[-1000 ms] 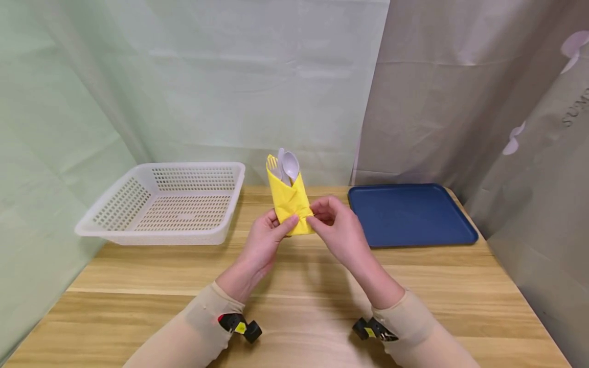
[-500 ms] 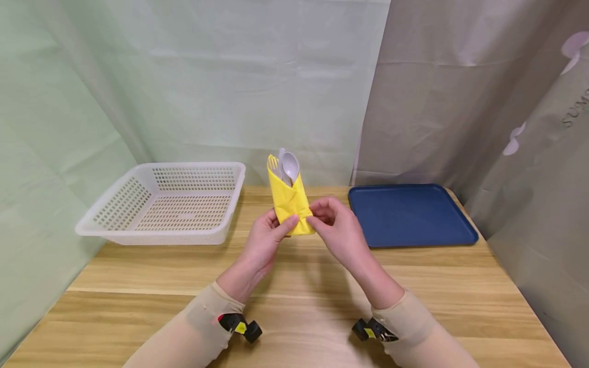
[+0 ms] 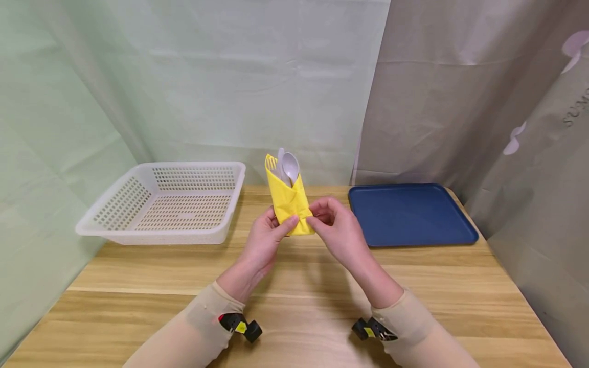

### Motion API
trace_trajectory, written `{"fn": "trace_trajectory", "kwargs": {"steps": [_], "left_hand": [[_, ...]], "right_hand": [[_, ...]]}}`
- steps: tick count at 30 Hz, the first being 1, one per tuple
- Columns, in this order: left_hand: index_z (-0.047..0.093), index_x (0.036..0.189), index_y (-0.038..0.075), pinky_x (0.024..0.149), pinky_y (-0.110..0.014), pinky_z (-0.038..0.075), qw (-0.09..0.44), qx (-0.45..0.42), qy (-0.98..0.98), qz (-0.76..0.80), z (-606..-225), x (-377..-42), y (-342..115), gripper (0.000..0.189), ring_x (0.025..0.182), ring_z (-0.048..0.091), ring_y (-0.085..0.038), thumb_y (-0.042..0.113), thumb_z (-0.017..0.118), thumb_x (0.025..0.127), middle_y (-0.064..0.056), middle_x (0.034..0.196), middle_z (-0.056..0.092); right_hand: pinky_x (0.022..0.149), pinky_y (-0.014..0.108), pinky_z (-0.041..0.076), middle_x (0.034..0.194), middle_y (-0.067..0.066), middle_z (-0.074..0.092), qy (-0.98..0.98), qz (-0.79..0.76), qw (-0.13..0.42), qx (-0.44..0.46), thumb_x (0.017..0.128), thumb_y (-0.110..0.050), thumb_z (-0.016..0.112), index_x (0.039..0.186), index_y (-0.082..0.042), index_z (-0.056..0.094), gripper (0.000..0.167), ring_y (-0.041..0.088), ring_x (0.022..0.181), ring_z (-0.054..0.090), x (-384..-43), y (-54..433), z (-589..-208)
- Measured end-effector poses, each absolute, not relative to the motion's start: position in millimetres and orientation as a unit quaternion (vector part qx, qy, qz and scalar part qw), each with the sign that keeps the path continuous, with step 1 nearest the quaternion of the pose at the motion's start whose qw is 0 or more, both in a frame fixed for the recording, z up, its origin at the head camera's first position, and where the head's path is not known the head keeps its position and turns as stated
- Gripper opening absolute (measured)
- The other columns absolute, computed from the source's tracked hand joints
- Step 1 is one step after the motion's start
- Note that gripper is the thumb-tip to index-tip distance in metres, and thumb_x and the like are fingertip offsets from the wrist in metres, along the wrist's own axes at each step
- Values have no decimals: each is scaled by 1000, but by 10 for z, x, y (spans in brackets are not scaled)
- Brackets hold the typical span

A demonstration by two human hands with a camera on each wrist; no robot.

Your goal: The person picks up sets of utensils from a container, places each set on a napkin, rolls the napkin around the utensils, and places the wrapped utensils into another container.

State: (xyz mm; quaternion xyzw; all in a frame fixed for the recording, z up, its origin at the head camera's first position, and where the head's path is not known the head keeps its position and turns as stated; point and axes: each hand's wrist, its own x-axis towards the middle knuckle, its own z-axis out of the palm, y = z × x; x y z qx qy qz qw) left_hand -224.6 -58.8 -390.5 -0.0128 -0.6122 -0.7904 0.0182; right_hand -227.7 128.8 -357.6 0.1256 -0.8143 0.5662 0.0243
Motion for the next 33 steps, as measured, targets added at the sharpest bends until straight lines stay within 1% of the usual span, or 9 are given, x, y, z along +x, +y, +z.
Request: {"fn": "trace_trajectory", "kwargs": {"steps": [10,16,23,33], "left_hand": [[69,136,-2,93,-30,58,28,0,-613,-789,-3912,-2250,-588,35,105,74,-16,4,78,102,-14,121,80],[73,133,-1,94,-31,58,24,5,-620,-784,-3920,-2250,-595,34,106,73,-17,9,81,102,-12,121,80],[76,133,1,98,-33,57,18,3,-632,-775,-3925,-2240,-614,34,111,72,-19,14,82,102,-10,125,80],[76,132,0,92,-29,59,31,5,-632,-775,-3908,-2227,-602,33,107,73,-18,12,82,101,-10,122,80]], "right_hand": [[78,26,63,111,9,77,-813,570,18,118,102,-9,82,122,-9,73,22,26,97,73,-2282,1285,-3588],[77,26,62,109,9,76,-812,571,20,123,102,-9,81,122,-9,72,23,26,95,72,-2286,1285,-3599],[78,25,60,107,8,75,-820,558,29,123,102,-11,82,121,-10,73,21,26,94,69,-2291,1293,-3603],[76,27,59,105,7,75,-821,556,28,125,102,-13,82,119,-10,74,19,26,93,69,-2299,1290,-3620]]}}
